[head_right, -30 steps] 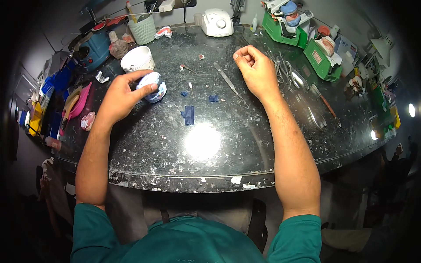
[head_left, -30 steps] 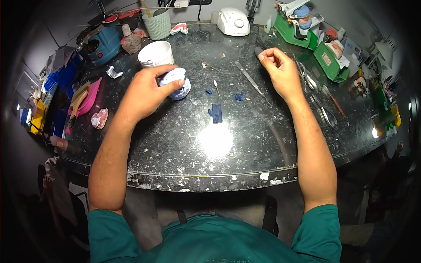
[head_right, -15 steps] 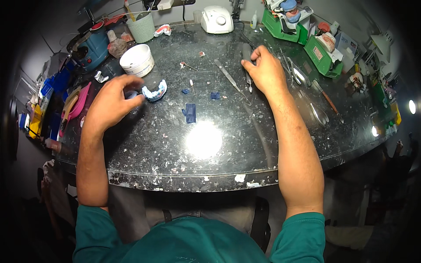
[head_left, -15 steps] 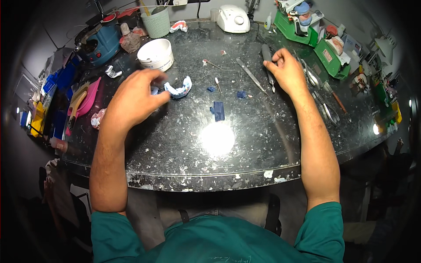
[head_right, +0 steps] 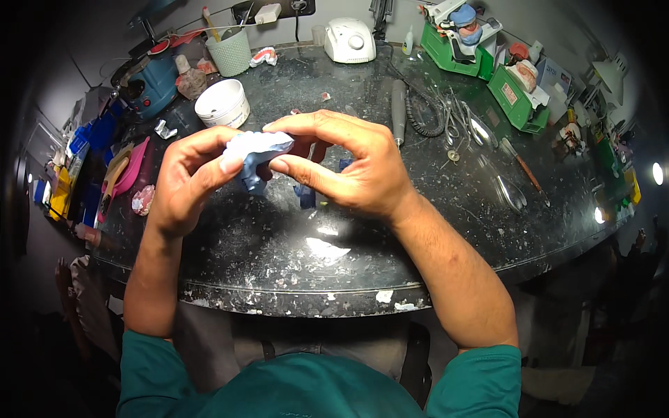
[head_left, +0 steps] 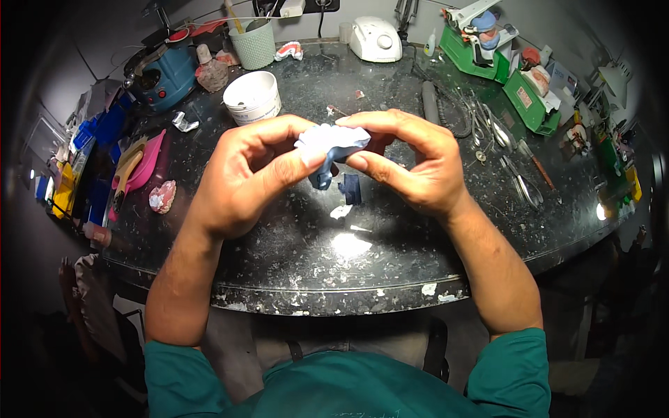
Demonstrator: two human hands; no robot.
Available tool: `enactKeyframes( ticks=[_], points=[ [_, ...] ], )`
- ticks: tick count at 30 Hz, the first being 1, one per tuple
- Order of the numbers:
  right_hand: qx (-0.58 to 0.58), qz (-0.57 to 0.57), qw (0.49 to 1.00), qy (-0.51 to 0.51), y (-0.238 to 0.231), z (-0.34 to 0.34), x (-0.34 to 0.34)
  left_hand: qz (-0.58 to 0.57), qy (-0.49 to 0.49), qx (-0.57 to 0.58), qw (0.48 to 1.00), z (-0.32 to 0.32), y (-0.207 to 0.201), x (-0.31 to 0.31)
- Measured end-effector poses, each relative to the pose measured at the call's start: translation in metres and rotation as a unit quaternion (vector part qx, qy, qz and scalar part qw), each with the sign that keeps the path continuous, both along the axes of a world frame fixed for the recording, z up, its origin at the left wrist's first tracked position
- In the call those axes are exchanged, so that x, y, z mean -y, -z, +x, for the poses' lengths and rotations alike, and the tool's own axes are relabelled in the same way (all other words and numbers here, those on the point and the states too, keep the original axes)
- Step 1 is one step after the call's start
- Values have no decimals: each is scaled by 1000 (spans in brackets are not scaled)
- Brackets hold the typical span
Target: The person assembles a dental prosthesis by fitting small blue and white plastic components onto a mold. They use a rotary tool to grind and shape the plastic parts for a precise fit, then repeatedly inspect the assembly by pressing the pieces together and turning the object over.
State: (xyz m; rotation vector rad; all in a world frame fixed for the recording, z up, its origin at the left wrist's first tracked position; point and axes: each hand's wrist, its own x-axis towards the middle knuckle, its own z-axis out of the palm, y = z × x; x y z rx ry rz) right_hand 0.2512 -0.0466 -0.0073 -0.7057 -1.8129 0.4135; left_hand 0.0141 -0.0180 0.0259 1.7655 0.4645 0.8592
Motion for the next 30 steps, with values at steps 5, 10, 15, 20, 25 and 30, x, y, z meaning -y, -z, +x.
enactKeyframes(
  ticks=[5,10,15,20,25,30],
  points=[
    [9,103,995,15,-8,-3,5,-4,-1,32,999,1,-1,11],
    [10,129,991,22,-10,-3,10,-52,19,52,997,0,-3,13],
    [2,146,989,19,-10,-5,9,-65,29,51,996,-1,-3,14],
    [6,133,991,19,-11,-5,10,-63,24,61,996,1,-2,15],
    [10,140,990,25,-9,-4,9,-46,8,50,998,2,-2,13],
    [11,138,990,36,-8,-2,6,4,21,85,996,9,8,9]
  ],
)
